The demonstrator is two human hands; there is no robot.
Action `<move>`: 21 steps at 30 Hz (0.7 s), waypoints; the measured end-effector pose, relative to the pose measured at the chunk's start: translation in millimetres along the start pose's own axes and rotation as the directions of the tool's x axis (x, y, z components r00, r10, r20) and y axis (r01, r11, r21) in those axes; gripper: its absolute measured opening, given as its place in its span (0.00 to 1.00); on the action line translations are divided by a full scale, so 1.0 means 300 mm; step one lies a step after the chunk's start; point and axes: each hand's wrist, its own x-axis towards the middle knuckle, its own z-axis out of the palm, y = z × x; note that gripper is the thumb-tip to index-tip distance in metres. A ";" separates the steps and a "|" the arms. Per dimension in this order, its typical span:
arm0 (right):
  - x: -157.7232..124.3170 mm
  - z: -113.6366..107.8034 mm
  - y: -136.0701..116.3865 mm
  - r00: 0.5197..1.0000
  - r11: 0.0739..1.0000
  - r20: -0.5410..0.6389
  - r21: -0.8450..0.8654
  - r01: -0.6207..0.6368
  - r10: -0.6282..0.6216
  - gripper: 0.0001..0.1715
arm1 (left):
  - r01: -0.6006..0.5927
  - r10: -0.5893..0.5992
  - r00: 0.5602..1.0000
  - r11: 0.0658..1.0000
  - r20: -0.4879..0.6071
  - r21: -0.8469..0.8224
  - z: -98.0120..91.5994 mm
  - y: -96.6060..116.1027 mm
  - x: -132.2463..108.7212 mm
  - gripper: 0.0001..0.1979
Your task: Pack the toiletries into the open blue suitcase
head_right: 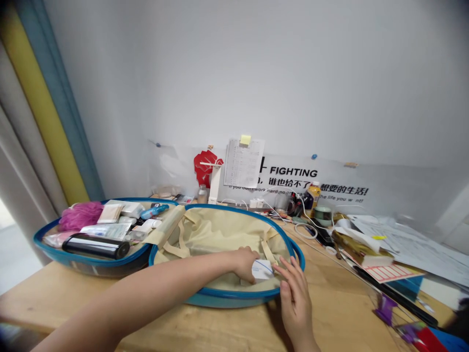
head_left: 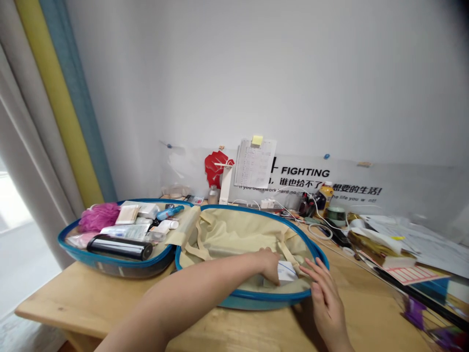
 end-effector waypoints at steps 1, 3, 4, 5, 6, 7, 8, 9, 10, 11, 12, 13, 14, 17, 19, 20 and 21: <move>0.001 0.000 0.000 1.000 1.000 0.003 -0.001 -0.001 0.001 0.20 | 0.000 -0.001 1.000 0.999 -0.011 -0.054 0.001 0.001 -0.001 0.41; 0.001 0.001 0.002 1.000 1.000 0.011 -0.005 -0.004 0.004 0.21 | -0.004 -0.001 0.999 0.991 -0.037 -0.130 0.000 0.002 -0.007 0.42; 0.000 0.002 0.003 1.000 1.000 0.008 -0.007 -0.007 0.007 0.21 | -0.005 -0.002 0.999 0.989 -0.046 -0.146 -0.002 0.001 -0.012 0.42; 0.000 0.004 0.006 1.000 1.000 0.002 -0.008 -0.011 0.011 0.22 | -0.003 -0.005 0.999 0.988 -0.053 -0.153 -0.007 -0.001 -0.018 0.41; -0.001 0.005 0.009 1.000 1.000 -0.008 -0.008 -0.016 0.016 0.23 | -0.003 -0.006 0.998 0.987 -0.059 -0.161 -0.015 -0.006 -0.025 0.41; -0.002 0.008 0.012 1.000 1.000 -0.016 -0.004 -0.023 0.023 0.24 | -0.008 -0.004 0.998 0.986 -0.067 -0.168 -0.028 -0.017 -0.035 0.39; -0.004 0.010 0.016 0.999 1.000 -0.020 0.000 -0.027 0.027 0.24 | -0.014 0.000 0.997 0.984 -0.079 -0.175 -0.046 -0.034 -0.048 0.36; -0.005 0.012 0.020 0.999 1.000 -0.020 0.004 -0.028 0.028 0.24 | -0.019 0.001 0.995 0.983 -0.098 -0.182 -0.070 -0.061 -0.064 0.33; -0.006 0.015 0.024 1.000 1.000 -0.016 0.008 -0.023 0.024 0.24 | -0.017 -0.007 0.992 0.982 -0.127 -0.187 -0.098 -0.098 -0.086 0.28; -0.006 0.017 0.027 1.000 1.000 -0.015 0.011 -0.015 0.015 0.24 | -0.002 -0.031 0.985 0.981 -0.167 -0.193 -0.131 -0.147 -0.113 0.23; -0.007 0.019 0.030 1.000 1.000 -0.017 0.013 -0.005 0.005 0.24 | 0.029 -0.072 0.973 0.980 -0.217 -0.198 -0.165 -0.208 -0.147 0.20; -0.007 0.020 0.032 1.000 1.000 -0.022 0.015 0.005 -0.004 0.24 | 0.084 -0.140 0.951 0.975 -0.276 -0.206 -0.199 -0.278 -0.188 0.19; -0.008 0.021 0.034 1.000 1.000 -0.028 0.015 0.012 -0.011 0.23 | 0.156 -0.225 0.913 0.964 -0.340 -0.217 -0.229 -0.357 -0.236 0.21; -0.008 0.021 0.036 0.999 1.000 -0.039 0.019 0.020 -0.019 0.22 | 0.421 -0.502 0.711 0.865 -0.492 -0.273 -0.275 -0.612 -0.420 0.24; -0.007 0.019 0.035 0.999 1.000 -0.039 0.019 0.024 -0.023 0.21 | 0.594 -0.672 0.530 0.729 -0.517 -0.340 -0.257 -0.769 -0.558 0.27; -0.006 0.017 0.035 0.999 0.999 -0.038 0.017 0.027 -0.026 0.22 | 0.665 -0.744 0.432 0.644 -0.509 -0.377 -0.235 -0.838 -0.623 0.30; -0.005 0.015 0.034 0.999 0.999 -0.034 0.013 0.030 -0.029 0.22 | 0.721 -0.803 0.338 0.556 -0.491 -0.414 -0.207 -0.899 -0.683 0.33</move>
